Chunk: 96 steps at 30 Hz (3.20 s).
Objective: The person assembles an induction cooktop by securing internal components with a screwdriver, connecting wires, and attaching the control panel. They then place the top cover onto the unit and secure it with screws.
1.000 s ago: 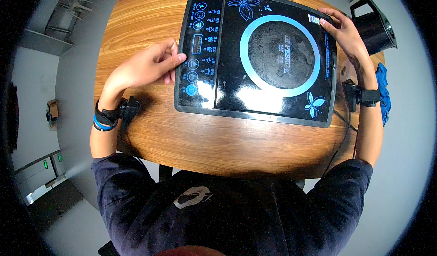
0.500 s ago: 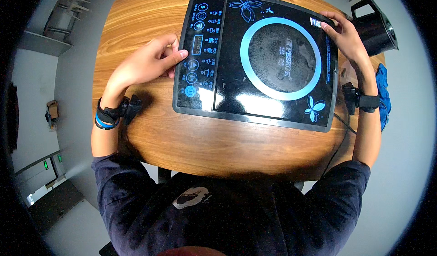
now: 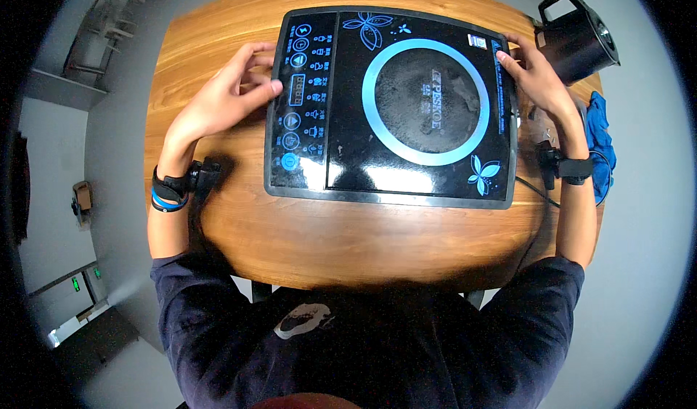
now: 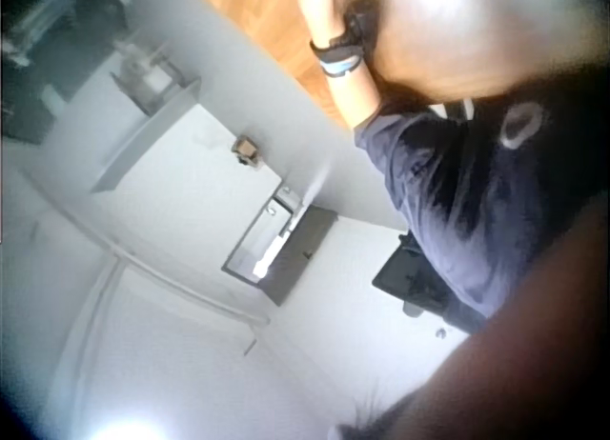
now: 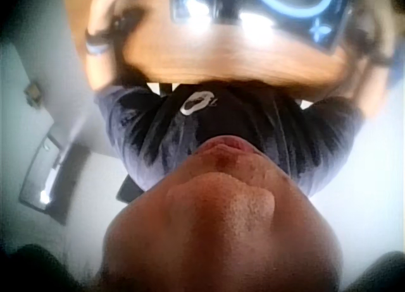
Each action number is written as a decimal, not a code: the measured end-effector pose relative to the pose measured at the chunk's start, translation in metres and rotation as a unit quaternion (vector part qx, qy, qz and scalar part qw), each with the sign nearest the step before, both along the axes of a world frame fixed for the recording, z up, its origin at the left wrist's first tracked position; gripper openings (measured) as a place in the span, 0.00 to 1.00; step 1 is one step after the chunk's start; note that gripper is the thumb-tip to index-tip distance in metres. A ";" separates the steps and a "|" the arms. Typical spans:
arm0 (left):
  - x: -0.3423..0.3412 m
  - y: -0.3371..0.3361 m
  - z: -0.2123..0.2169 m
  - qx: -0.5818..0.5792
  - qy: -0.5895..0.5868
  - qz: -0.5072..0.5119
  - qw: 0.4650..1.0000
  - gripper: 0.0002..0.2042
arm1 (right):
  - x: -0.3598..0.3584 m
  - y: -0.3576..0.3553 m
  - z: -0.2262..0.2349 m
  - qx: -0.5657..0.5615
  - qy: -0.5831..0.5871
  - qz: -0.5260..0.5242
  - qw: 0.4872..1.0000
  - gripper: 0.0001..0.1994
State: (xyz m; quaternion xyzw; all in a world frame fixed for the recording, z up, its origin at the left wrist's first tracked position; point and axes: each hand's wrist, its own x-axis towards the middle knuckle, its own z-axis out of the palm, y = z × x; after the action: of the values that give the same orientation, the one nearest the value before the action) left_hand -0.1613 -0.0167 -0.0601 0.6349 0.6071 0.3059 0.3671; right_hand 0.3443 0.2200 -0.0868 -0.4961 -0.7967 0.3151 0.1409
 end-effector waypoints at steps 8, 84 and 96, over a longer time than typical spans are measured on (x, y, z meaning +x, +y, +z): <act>-0.006 0.071 -0.019 0.019 0.116 0.042 0.992 0.33 | -0.012 -0.005 -0.004 -0.020 0.096 0.016 0.995 0.29; 0.066 -0.061 0.048 -0.038 0.240 -0.159 0.957 0.56 | 0.050 -0.153 0.029 -0.102 0.075 0.225 0.966 0.60; 0.022 0.004 -0.010 -0.159 -0.164 0.035 0.973 0.38 | 0.003 -0.095 0.021 -0.399 0.254 0.010 0.881 0.40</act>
State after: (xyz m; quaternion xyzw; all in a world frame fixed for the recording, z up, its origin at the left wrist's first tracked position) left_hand -0.1394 -0.0124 -0.0705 0.4880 0.6009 0.3185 0.5470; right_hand 0.3472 0.1250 -0.0658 -0.4058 -0.5452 0.7228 0.1253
